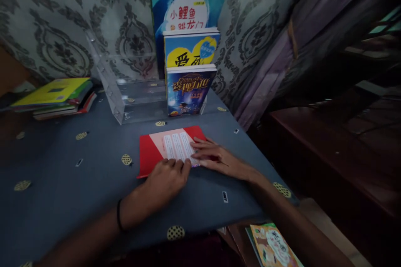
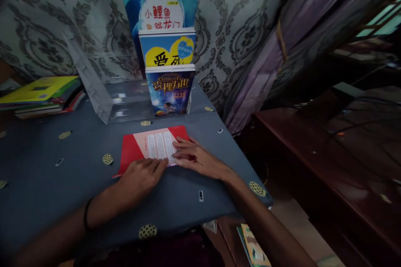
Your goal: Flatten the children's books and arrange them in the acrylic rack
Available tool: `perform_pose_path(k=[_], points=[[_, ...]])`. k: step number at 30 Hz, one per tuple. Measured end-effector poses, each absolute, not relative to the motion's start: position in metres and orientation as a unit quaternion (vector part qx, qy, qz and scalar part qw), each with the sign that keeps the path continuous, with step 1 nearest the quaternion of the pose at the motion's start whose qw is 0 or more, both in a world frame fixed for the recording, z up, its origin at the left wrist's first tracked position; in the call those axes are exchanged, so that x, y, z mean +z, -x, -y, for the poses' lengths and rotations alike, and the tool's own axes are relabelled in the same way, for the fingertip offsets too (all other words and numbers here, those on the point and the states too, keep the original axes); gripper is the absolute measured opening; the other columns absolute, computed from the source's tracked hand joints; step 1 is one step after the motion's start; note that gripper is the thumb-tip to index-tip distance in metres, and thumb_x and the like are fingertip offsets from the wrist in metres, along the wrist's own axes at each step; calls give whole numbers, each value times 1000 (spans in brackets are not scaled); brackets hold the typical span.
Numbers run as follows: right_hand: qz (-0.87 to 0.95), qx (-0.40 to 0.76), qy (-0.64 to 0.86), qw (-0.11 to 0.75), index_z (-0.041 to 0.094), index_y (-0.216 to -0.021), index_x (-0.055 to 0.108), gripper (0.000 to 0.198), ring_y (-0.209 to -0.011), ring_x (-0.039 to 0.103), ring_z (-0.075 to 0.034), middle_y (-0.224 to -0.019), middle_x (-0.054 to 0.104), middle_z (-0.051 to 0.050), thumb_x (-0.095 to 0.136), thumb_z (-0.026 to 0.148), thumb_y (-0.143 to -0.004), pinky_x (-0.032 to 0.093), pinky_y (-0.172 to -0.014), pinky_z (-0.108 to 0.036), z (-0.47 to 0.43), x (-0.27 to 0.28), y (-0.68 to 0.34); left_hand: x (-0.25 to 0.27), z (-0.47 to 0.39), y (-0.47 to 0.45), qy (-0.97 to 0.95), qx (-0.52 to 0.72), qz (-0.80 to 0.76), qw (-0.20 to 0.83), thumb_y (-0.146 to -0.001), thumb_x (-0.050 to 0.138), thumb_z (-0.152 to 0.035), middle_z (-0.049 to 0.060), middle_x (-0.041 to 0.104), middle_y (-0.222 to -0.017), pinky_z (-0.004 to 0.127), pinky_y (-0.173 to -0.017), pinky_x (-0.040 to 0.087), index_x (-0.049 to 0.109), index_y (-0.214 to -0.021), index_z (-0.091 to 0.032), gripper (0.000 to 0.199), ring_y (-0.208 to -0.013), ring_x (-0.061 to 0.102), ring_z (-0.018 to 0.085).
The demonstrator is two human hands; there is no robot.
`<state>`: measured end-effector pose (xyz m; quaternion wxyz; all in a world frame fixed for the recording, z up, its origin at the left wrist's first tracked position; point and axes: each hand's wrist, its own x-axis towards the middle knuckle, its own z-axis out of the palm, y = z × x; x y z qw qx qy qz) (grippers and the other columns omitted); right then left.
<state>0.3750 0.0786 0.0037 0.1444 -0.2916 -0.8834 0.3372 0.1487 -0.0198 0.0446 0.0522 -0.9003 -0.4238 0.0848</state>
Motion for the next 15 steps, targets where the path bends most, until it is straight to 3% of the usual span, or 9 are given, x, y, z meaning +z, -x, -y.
perform_pose_path(k=[4,10,15], points=[[854,406,276,172,32,-118,76,43,-144,44,-31,-146,59,-9,66,61,-88,16,-124,-62,-81,-7,-381,46,19,-145,901,70,427,24,-92,56,-5,15,73,-107,37,-76,61,47,-137,-6,46,-92,73,25],[850,417,257,193,36,-118,74,38,-147,40,-32,-146,59,-8,70,57,-87,13,-123,-64,-82,-19,-382,33,30,-131,907,10,420,35,-102,50,-18,20,71,-117,34,-81,61,56,-125,-6,26,-105,72,26],[851,414,253,202,38,-120,73,39,-147,39,-33,-148,56,-8,70,58,-87,12,-122,-67,-80,-22,-383,21,42,-87,899,-112,423,-20,-107,40,-40,14,74,-120,37,-91,60,62,-124,-14,38,-112,71,23]])
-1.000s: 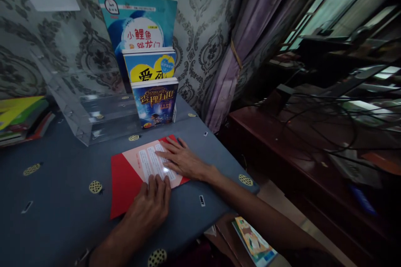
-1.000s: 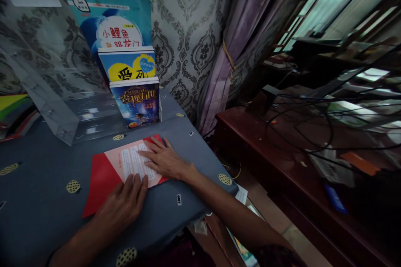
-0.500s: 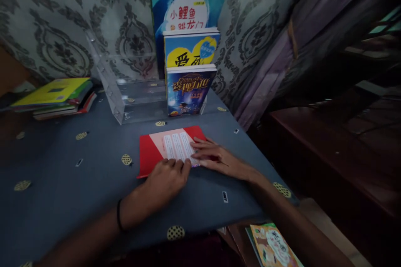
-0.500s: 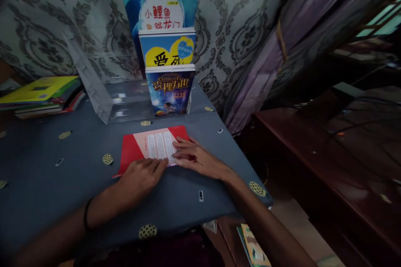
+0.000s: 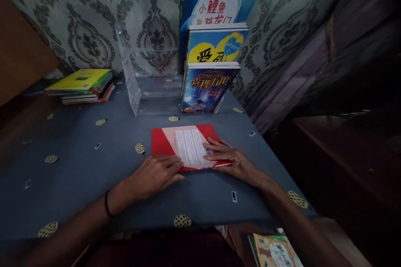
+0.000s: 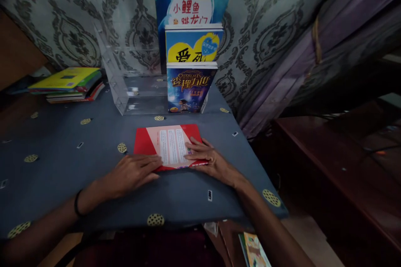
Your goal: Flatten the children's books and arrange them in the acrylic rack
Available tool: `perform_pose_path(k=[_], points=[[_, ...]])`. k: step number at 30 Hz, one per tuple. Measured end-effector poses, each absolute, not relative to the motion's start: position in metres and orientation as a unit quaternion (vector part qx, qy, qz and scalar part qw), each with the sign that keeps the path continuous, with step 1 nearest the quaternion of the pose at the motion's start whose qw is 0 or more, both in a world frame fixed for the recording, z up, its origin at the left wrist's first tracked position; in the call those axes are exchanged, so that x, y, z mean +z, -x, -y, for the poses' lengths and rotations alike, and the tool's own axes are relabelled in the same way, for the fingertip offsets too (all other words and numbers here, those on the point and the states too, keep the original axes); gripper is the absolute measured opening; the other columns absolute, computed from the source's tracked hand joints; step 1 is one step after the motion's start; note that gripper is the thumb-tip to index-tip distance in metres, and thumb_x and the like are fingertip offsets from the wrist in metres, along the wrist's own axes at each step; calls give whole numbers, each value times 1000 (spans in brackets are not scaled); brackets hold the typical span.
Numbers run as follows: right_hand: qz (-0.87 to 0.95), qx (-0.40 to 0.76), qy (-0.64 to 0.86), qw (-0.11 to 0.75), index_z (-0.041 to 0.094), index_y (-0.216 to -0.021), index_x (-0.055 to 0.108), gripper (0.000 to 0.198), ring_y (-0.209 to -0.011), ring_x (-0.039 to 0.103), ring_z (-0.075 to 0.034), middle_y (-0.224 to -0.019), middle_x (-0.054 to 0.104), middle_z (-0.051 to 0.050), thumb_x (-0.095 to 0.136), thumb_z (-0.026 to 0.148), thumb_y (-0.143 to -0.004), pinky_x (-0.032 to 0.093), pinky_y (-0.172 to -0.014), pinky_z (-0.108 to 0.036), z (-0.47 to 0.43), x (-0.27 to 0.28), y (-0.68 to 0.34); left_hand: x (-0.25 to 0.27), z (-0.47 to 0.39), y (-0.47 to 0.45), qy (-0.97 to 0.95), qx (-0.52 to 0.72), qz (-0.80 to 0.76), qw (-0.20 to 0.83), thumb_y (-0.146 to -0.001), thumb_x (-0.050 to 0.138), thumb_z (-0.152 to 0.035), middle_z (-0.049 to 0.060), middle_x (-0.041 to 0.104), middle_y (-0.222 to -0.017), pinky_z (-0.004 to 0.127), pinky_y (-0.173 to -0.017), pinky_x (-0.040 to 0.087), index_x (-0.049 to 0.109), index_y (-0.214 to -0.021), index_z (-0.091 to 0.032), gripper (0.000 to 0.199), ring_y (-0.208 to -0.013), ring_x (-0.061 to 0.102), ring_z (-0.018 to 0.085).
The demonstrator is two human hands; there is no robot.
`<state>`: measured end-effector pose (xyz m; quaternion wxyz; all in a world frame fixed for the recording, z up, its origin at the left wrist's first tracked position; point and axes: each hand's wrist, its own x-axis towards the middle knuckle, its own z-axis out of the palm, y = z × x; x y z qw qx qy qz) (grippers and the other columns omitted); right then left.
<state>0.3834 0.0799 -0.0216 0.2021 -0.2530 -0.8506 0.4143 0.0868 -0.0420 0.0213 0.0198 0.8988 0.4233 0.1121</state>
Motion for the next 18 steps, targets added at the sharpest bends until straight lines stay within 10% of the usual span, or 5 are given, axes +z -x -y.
perform_pose_path(k=[18], points=[[845,419,260,206,36,-118,74,41,-146,41,-34,-146,59,-9,72,59,-84,14,-122,-66,-80,-21,-383,0,10,-11,-805,126,-578,47,-106,35,-48,15,52,-151,52,-118,38,54,-142,-16,52,-141,50,25]])
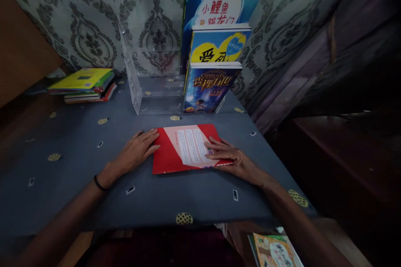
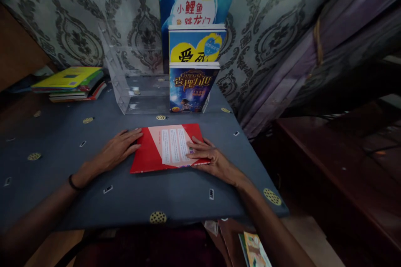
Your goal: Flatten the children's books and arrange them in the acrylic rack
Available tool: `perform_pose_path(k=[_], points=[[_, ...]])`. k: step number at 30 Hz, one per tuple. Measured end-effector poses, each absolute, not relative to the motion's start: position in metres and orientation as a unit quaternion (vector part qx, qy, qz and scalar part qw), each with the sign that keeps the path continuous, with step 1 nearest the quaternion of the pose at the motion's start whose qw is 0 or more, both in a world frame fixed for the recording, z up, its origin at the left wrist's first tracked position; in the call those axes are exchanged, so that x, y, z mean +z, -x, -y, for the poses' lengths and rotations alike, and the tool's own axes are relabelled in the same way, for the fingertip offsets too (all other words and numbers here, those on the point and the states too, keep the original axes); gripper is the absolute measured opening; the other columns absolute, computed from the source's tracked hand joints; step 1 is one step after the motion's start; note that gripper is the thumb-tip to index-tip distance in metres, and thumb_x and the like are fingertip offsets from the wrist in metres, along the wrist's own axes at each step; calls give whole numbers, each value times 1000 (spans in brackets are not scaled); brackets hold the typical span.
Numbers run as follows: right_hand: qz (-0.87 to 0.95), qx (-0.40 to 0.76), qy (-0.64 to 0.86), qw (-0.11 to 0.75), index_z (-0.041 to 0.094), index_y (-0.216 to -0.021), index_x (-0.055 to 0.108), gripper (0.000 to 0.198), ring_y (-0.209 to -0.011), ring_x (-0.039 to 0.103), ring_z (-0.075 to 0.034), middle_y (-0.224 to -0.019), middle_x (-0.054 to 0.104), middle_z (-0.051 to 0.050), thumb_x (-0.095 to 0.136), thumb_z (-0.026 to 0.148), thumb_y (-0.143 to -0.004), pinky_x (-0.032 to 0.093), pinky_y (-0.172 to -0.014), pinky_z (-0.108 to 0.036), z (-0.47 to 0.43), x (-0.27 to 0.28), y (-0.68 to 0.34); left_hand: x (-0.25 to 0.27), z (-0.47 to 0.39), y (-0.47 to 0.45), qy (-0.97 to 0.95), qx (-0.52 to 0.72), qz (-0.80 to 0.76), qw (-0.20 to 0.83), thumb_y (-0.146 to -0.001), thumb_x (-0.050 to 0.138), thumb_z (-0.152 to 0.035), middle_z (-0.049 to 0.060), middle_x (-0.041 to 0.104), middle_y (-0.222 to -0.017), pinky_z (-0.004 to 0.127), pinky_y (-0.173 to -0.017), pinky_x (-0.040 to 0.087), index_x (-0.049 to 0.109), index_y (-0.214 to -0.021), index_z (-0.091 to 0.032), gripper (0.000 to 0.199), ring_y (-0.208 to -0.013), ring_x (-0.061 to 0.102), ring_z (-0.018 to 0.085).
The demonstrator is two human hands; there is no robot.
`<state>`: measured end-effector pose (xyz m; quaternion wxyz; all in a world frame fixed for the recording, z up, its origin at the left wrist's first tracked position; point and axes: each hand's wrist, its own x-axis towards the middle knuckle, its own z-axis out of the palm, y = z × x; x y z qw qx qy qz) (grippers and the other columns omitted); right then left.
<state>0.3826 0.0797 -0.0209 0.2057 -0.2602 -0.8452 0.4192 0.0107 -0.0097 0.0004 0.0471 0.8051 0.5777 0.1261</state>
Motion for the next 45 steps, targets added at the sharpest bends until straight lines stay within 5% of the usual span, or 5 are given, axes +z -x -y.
perform_pose_path(k=[11,20,25,37,45], points=[[842,424,254,216,38,-118,74,37,-146,42,-33,-146,59,-7,75,54,-84,12,-122,-68,-80,-22,-382,38,59,-66,-863,33,-504,-30,-102,35,-59,10,73,-94,48,-101,50,69,-100,-14,56,-93,70,24],[835,430,270,210,35,-115,76,37,-145,43,-31,-145,60,-9,78,50,-81,11,-123,-65,-76,-17,-380,41,42,-136,-873,-80,-479,-47,-102,47,-21,17,68,-114,38,-78,57,54,-135,-9,36,-101,65,28],[837,423,271,214,34,-115,76,38,-145,43,-31,-145,60,-9,80,49,-80,11,-123,-64,-73,-14,-380,42,31,-151,-872,-119,-471,-69,-92,51,-3,17,70,-113,35,-72,60,58,-131,-9,40,-100,67,28],[810,463,237,272,30,-113,78,48,-130,60,-29,-129,72,-12,72,65,-80,36,-116,-54,-92,-11,-385,43,25,-143,-869,-101,-481,-54,-83,53,5,14,73,-113,34,-69,63,65,-124,-15,47,-94,72,27],[783,486,248,299,27,-105,80,41,-123,63,-28,-118,76,-10,75,60,-81,41,-112,-51,-99,-3,-378,36,28,-122,-857,74,-509,-36,-101,39,-18,8,78,-96,25,-56,54,71,-109,-22,33,-78,75,21]])
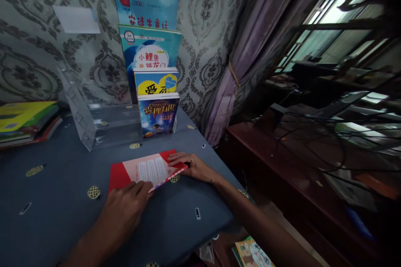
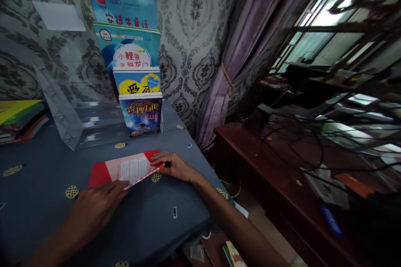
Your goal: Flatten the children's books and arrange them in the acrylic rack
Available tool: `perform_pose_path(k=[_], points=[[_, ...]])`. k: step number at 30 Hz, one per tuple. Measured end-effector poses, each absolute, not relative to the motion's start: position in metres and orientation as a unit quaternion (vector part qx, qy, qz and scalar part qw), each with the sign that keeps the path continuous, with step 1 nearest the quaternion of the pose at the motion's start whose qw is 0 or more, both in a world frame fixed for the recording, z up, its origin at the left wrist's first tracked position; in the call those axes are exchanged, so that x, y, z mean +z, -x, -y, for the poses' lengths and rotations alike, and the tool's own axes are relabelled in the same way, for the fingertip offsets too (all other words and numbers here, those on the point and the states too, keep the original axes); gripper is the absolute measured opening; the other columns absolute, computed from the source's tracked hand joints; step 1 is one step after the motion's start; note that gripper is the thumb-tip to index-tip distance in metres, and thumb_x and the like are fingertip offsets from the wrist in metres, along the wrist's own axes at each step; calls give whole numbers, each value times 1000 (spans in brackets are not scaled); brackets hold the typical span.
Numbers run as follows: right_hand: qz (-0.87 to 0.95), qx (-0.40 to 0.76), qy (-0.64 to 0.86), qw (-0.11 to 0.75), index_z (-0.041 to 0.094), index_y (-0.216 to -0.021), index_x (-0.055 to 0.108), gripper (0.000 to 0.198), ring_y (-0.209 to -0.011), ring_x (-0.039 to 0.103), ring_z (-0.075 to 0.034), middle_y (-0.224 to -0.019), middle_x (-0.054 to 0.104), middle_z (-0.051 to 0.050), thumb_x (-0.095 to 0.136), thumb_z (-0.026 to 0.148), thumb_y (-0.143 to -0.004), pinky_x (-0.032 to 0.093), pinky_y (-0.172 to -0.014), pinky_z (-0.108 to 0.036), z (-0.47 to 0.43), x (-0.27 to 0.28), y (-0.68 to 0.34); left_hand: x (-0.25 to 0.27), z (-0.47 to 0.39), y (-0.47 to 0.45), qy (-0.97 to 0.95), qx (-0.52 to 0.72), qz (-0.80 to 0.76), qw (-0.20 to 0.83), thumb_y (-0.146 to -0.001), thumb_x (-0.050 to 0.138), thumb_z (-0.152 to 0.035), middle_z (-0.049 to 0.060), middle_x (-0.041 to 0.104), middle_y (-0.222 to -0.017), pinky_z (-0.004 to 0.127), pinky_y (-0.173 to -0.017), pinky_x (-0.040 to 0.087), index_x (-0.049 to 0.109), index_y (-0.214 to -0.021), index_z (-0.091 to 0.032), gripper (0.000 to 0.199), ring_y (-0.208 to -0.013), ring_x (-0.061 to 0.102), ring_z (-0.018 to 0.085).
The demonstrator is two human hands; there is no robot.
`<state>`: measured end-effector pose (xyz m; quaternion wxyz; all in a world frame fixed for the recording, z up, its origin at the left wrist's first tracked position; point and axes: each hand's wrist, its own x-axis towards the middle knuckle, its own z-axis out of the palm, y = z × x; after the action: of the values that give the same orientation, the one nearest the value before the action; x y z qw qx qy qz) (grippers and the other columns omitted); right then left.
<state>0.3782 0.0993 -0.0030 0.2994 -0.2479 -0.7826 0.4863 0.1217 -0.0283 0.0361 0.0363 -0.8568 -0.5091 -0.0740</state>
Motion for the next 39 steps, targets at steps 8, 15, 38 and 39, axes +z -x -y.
perform_pose_path(k=[8,15,38,39], points=[[653,553,326,402,25,-112,71,54,-99,68,-20,-109,71,-3,90,45,-65,52,-97,-39,-101,-3,-349,64,34,-98,797,-350,490,-60,-103,38,-45,2,78,-78,24,-52,54,74,-97,-28,41,-61,73,18],[536,670,251,449,34,-133,49,87,-93,67,-18,-102,71,1,93,47,-59,55,-83,-31,-95,12,-302,76,46,-76,636,-447,596,-200,-85,59,-62,-2,79,-83,30,-58,60,80,-95,-36,34,-66,72,25],[597,688,329,248,17,-89,62,63,-40,49,-5,-63,66,5,79,71,-63,35,-34,-17,-85,-7,-305,22,-12,-44,380,-492,623,-475,-65,79,-53,5,77,-91,29,-53,57,51,-122,-23,70,-71,75,25],[596,685,337,250,17,-91,61,61,-42,51,-6,-64,67,5,80,69,-64,37,-34,-17,-86,-8,-306,19,-14,-45,389,-492,623,-468,-66,78,-53,5,76,-92,29,-53,57,50,-122,-22,70,-70,74,24]])
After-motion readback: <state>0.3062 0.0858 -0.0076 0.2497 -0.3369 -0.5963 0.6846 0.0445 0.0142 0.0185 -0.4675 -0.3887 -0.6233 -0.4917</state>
